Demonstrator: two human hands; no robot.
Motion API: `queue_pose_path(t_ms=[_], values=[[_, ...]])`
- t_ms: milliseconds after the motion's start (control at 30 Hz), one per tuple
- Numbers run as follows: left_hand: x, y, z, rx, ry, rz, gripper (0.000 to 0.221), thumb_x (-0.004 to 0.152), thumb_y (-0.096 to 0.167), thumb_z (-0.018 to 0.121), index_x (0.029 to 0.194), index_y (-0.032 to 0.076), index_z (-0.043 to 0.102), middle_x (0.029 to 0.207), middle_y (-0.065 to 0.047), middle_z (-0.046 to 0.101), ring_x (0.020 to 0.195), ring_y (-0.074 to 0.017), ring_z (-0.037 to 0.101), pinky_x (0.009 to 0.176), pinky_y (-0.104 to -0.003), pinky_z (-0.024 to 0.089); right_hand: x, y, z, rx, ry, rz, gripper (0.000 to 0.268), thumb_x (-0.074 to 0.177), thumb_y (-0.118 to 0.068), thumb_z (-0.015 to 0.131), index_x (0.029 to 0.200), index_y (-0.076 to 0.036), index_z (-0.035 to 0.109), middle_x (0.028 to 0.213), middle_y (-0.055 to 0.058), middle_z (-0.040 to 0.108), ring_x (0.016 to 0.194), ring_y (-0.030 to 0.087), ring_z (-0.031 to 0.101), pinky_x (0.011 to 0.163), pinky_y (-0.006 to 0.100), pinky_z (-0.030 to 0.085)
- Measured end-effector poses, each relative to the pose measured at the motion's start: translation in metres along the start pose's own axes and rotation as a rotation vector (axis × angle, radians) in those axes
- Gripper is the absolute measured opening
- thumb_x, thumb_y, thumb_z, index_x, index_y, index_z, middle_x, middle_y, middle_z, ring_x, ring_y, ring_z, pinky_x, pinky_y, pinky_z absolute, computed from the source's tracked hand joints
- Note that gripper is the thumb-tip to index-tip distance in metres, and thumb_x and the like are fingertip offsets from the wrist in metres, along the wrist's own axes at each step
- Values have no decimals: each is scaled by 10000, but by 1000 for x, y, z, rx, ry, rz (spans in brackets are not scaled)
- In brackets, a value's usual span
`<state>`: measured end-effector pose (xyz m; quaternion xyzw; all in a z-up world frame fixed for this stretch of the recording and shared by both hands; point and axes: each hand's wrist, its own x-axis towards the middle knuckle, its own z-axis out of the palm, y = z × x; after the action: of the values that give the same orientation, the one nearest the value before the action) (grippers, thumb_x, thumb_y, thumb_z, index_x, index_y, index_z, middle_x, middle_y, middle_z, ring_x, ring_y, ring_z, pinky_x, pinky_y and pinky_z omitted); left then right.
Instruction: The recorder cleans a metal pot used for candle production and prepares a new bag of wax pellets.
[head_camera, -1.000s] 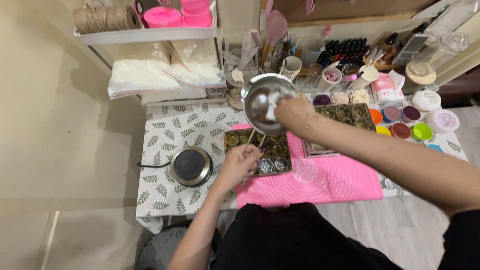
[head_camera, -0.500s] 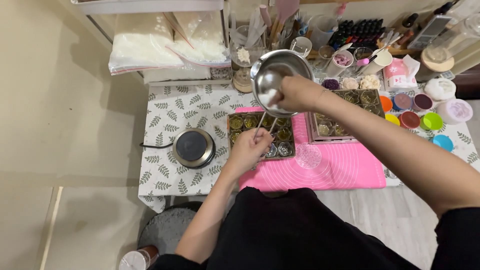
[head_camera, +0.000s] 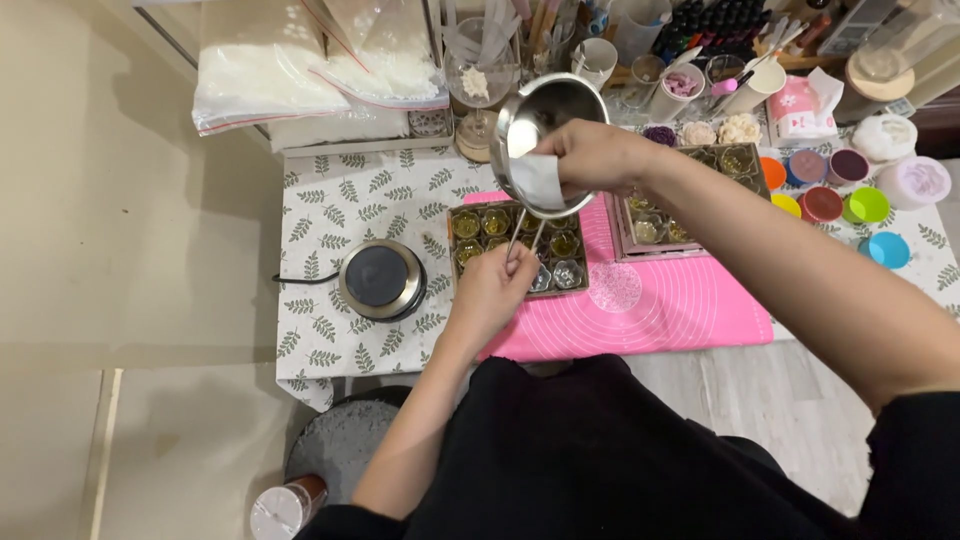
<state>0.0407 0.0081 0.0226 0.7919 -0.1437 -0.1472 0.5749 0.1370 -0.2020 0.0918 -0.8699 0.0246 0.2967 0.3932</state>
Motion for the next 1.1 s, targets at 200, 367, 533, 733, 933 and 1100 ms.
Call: queue_pose_path(t_ms=[200,367,533,733,933,1100], values=[[0,-11,-14,-243,7,-106,260,995,233,613,828,39,656,578,41,574,499,-41,480,469,-246,367,-58,-31,28,-333,123,-87,343,990,-211,681,1316,-292,750,994,141,827,770,286,695,739,417,581],[-1,-9,-31,-293,-20,-142,216,980,220,633,851,50,666,606,46,583,519,-24,464,468,-231,343,-59,5,43,-458,399,-621,307,875,-179,714,1179,-177,758,1249,61,743,817,241,769,753,355,612],[-1,-14,-24,-266,-60,-59,236,997,215,627,839,42,651,624,43,596,542,-18,485,489,-213,365,-53,9,53,-531,517,-843,325,861,-139,722,1179,-77,739,1192,117,744,947,316,745,844,394,603],[-4,-8,-33,-254,-80,-184,220,972,216,623,835,50,671,617,48,600,526,-21,469,470,-231,352,-51,23,49,-528,479,-756,300,897,-148,726,1194,-105,744,1153,70,766,884,275,767,772,373,613],[-4,-10,-32,-171,-98,-128,264,984,230,634,810,32,647,613,35,607,529,-19,495,498,-225,392,-50,20,45,-451,432,-722,251,879,-169,762,1118,-94,780,1073,116,772,799,269,771,776,363,625],[-4,-11,-39,-163,-136,-118,266,981,230,640,795,39,645,595,34,569,515,-34,432,486,-229,336,-48,28,33,-467,317,-752,258,876,-194,756,1119,-112,786,1143,120,771,746,244,775,758,361,626]])
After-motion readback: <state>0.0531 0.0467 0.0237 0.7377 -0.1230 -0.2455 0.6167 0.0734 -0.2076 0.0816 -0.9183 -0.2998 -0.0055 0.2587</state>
